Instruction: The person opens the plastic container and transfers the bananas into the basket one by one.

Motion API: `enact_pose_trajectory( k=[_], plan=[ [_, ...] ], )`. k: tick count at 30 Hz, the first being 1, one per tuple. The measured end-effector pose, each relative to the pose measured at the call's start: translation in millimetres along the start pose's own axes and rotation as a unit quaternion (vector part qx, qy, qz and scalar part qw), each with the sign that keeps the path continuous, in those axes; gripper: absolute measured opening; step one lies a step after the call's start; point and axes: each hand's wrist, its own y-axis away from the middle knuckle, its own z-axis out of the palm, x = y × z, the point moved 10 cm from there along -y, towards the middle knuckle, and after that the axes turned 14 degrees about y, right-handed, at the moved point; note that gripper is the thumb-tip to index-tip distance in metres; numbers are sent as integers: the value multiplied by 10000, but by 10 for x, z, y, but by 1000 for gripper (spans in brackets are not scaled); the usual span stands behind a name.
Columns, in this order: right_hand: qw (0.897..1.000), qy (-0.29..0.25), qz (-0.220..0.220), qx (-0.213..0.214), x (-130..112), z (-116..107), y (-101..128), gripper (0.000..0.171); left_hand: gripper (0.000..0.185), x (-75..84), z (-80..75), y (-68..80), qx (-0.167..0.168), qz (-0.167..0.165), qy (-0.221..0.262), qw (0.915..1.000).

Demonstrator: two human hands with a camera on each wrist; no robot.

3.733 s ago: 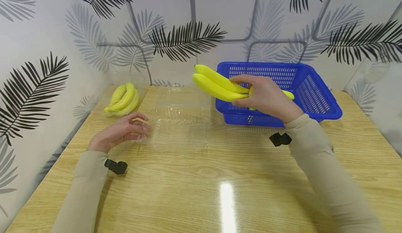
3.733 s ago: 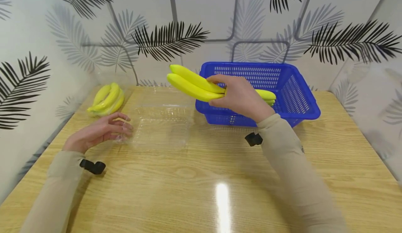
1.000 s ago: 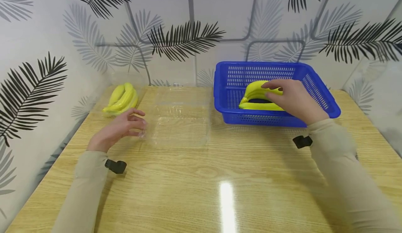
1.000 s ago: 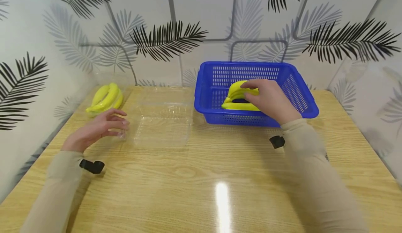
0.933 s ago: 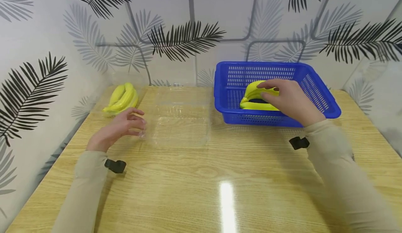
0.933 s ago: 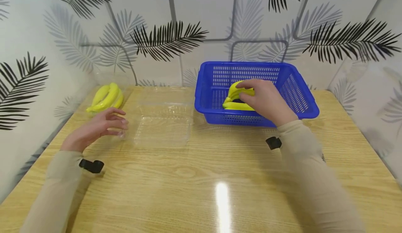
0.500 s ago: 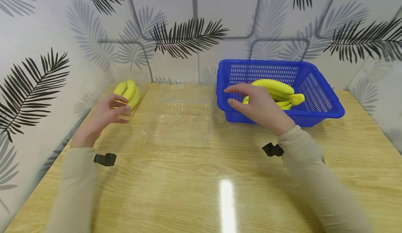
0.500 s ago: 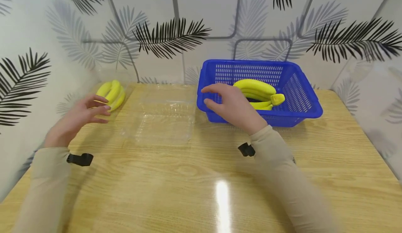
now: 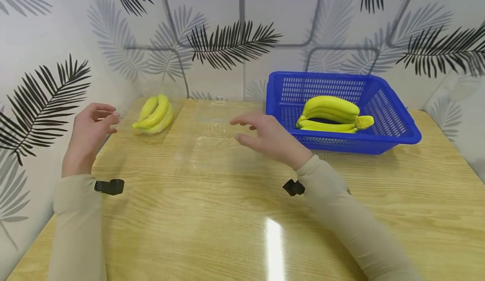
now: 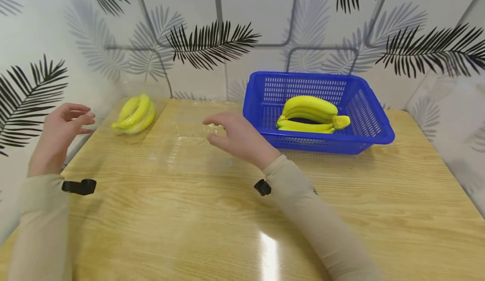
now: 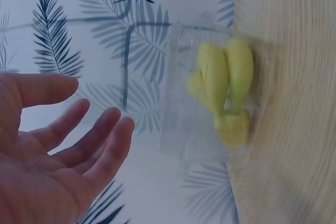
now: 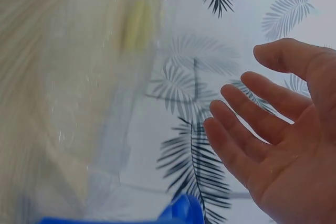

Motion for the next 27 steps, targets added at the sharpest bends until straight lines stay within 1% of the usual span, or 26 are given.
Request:
enact_pose_trajectory(
  k=[3, 6, 9, 12, 15, 18, 21, 24, 27],
  plan=[
    [9997, -233, 45, -85, -76, 145, -121, 38, 17, -71, -177, -40, 343, -87, 70, 9993],
    [9986, -491, 153, -125, -155, 293, -255, 39, 15, -165, -332, -81, 629, -224, 21, 9978],
    [9968, -714, 344, -124, -237, 439, -382, 40, 15, -278, -430, -120, 727, -430, -61, 9964],
    [9937, -1024, 439, -90, -347, 589, -499, 40, 18, -392, -480, -157, 715, -604, 52, 9956],
    [9878, -1511, 366, -8, -476, 739, -623, 38, 18, -480, -497, -195, 694, -687, 241, 9949],
    [9770, -2109, 309, 120, -588, 861, -747, 35, 20, -531, -482, -233, 662, -682, 576, 9938],
    [9661, -2544, 368, 219, -653, 961, -853, 31, 23, -553, -443, -265, 611, -675, 983, 9910],
    [9610, -2711, 426, 330, -676, 1020, -941, 28, 26, -557, -389, -288, 565, -699, 1145, 9894],
    [9624, -2645, 488, 389, -656, 1049, -997, 28, 27, -549, -338, -306, 543, -707, 1199, 9888]
  ],
)
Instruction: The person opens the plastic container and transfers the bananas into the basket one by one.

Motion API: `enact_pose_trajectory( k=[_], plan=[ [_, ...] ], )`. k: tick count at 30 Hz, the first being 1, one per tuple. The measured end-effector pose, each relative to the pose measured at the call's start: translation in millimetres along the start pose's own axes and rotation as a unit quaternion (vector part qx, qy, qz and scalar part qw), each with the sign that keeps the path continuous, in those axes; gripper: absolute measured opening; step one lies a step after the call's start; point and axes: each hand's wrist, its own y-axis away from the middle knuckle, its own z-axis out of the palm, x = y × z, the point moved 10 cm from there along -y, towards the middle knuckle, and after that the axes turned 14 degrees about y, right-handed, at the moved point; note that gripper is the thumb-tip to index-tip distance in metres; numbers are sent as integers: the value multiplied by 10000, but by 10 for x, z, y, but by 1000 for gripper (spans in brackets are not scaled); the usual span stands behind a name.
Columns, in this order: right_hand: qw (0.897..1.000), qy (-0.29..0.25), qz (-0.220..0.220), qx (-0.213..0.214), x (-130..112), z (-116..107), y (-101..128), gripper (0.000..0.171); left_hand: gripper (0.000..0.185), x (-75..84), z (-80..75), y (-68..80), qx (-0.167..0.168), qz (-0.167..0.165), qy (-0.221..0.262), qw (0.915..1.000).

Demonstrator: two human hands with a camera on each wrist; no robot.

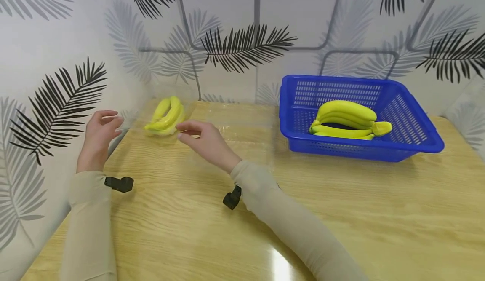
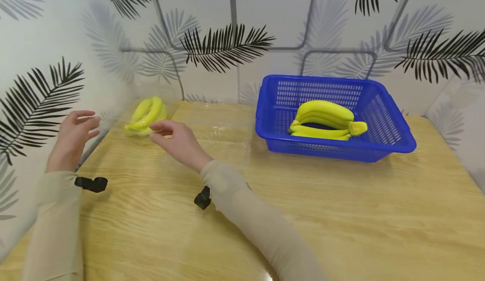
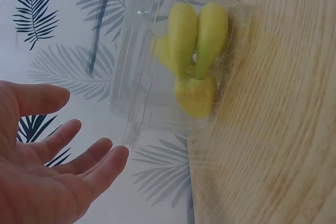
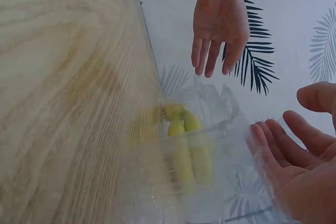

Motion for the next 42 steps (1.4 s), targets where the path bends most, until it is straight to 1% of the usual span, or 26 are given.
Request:
enact_pose_trajectory(
  k=[3, 6, 8, 10, 12, 14, 17, 19, 21, 22, 26, 27, 31, 36, 39, 42],
  plan=[
    [9999, 153, 31, 31, 64, 7, -56, 27, 24, -8, 15, -15, -8, 14, 129, 9999],
    [9997, 242, 37, 40, 129, 9, -122, 28, 23, -18, -2, -40, -13, 32, 289, 9996],
    [9996, 285, 38, 29, 162, 17, -166, 28, 28, -41, -16, -59, -25, 11, 194, 9998],
    [9995, 325, 42, -15, 187, 38, -207, 29, 39, -87, -26, -83, -80, -59, 14, 9999],
    [9991, 411, 63, -102, 221, 80, -245, 30, 51, -141, -24, -102, -199, -148, -130, 9996],
    [9983, 538, 83, -211, 245, 113, -261, 32, 61, -181, 19, -109, -421, -207, -318, 9984],
    [9967, 684, 160, -418, 285, 191, -283, 36, 66, -230, 88, -105, -763, -312, -227, 9963],
    [9952, 756, 200, -584, 290, 245, -293, 39, 67, -246, 116, -98, -900, -331, -214, 9952],
    [9941, 751, 258, -743, 289, 295, -301, 43, 64, -249, 122, -94, -899, -359, 59, 9953],
    [9933, 773, 271, -813, 287, 315, -305, 45, 59, -242, 120, -93, -879, -349, 194, 9953],
    [9909, 835, 302, -1008, 257, 345, -298, 49, 32, -215, 105, -84, -725, -372, 771, 9937],
    [9905, 839, 307, -1047, 249, 346, -290, 49, 28, -212, 105, -83, -711, -395, 836, 9932],
    [9900, 747, 391, -1130, 238, 345, -260, 51, 27, -225, 119, -67, -682, -544, 1065, 9905],
    [9916, 702, 433, -994, 233, 343, -244, 48, 22, -246, 74, -47, -643, -693, 1460, 9848],
    [9926, 756, 446, -844, 229, 336, -238, 46, 20, -265, 7, -48, -560, -737, 1542, 9837],
    [9924, 857, 503, -728, 236, 326, -233, 45, 14, -290, -46, -57, -504, -737, 1563, 9837]
  ],
)
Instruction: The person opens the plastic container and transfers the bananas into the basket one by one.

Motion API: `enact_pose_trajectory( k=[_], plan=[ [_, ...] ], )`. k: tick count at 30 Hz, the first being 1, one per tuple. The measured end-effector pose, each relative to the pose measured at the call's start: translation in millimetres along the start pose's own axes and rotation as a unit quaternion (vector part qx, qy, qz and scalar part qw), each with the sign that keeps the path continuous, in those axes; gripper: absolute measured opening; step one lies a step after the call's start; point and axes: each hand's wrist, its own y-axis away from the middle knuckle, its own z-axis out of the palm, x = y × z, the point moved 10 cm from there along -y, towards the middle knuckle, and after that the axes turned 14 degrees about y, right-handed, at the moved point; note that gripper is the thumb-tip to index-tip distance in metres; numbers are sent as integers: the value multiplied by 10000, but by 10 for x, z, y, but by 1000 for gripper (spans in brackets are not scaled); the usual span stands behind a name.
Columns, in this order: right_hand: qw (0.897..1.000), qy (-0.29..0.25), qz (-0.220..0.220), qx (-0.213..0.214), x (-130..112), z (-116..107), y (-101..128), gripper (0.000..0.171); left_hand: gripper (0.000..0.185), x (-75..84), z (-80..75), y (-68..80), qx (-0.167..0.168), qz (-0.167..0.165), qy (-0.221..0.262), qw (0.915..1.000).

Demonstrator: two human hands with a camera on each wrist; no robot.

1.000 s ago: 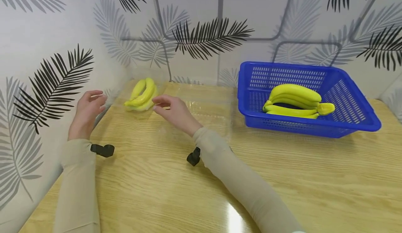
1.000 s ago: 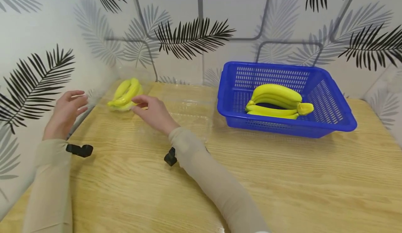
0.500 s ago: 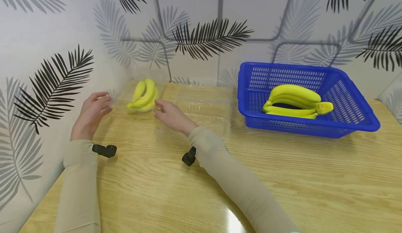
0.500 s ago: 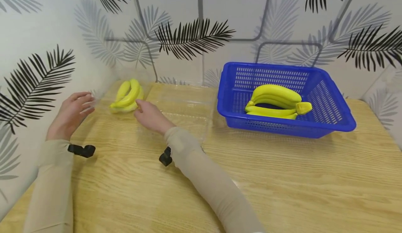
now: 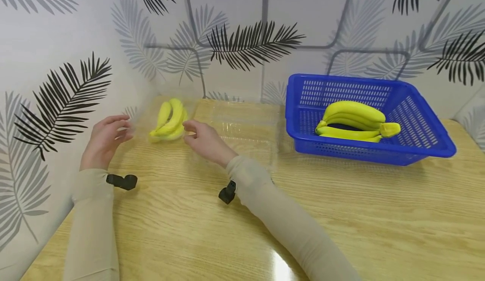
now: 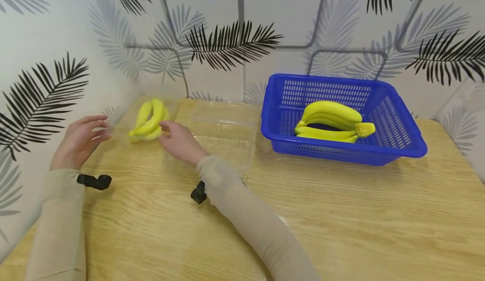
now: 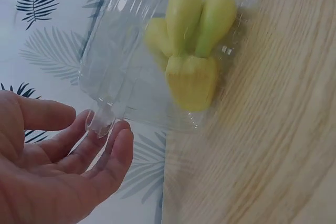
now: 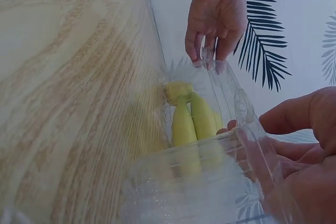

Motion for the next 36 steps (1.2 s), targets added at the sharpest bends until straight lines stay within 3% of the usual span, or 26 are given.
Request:
enact_pose_trajectory(
  k=[8, 15, 21, 27, 32, 34, 36],
  plan=[
    [9999, -58, 75, -128, -73, 71, 75, 42, 16, -36, -135, 9, -55, -34, 394, 9992],
    [9990, 371, 126, -214, -164, 112, 130, 43, 17, -137, -173, -24, -281, -439, 600, 9968],
    [9954, 860, 100, -414, -215, 169, 136, 53, 53, -256, -88, -25, -835, -896, 614, 9906],
    [9992, 123, 164, -348, -220, 178, 147, 53, 39, -228, -20, -2, -1220, -851, 839, 9853],
    [9980, -548, 260, 163, -188, 75, 164, 47, 32, -167, 25, 28, -1350, -698, 579, 9867],
    [9932, -1002, 383, 451, -149, 11, 161, 47, 30, -136, 57, 43, -1341, -653, 429, 9879],
    [9809, -1722, 528, 728, -107, -60, 159, 48, 29, -95, 114, 65, -1354, -610, 309, 9884]
  ],
)
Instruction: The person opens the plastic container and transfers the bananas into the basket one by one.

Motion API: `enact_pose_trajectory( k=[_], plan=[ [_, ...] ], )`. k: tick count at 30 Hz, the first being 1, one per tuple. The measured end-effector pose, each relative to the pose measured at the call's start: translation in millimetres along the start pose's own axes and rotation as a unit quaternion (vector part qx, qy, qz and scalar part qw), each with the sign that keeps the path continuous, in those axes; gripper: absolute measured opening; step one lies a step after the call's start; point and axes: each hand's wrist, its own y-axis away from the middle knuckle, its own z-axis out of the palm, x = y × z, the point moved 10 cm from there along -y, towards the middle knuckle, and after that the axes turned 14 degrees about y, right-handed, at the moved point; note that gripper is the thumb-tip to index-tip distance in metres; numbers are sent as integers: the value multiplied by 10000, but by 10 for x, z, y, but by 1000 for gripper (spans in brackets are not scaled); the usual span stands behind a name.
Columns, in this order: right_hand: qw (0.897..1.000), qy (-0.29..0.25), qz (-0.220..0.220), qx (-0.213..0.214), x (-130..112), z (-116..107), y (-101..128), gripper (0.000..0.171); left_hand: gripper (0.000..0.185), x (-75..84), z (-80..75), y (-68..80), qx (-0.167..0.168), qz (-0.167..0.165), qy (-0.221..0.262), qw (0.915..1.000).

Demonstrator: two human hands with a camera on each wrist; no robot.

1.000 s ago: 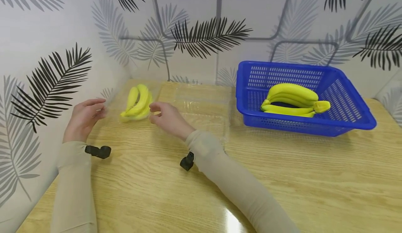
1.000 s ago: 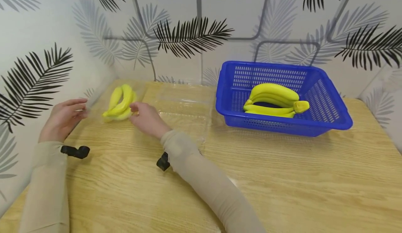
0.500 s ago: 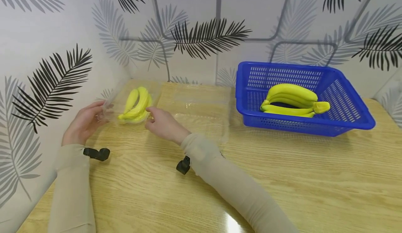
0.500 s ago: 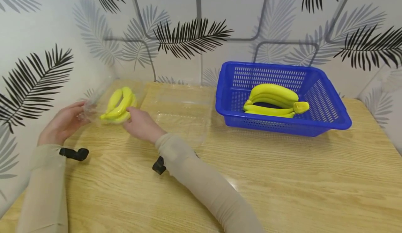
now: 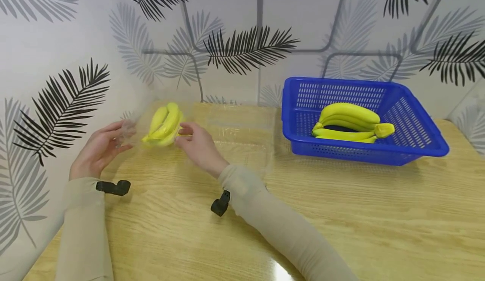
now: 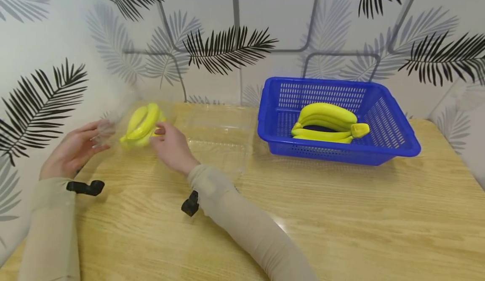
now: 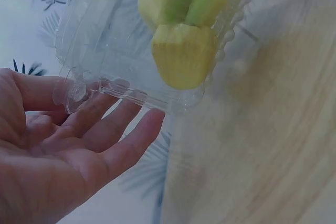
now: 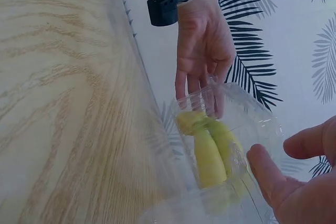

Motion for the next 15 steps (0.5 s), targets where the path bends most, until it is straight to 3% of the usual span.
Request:
enact_pose_trajectory(
  k=[3, 6, 15],
  plan=[
    [9914, -1241, 190, 382, 23, -129, -22, 52, 35, 56, 162, 15, -164, 47, 5, 9999],
    [9786, -1936, 256, 648, 25, -266, -27, 54, 40, 118, 362, 27, -400, 105, 133, 9991],
    [9731, -2220, 45, 615, 7, -626, 85, 51, 38, 223, 777, 133, -766, 203, 631, 9949]
  ],
)
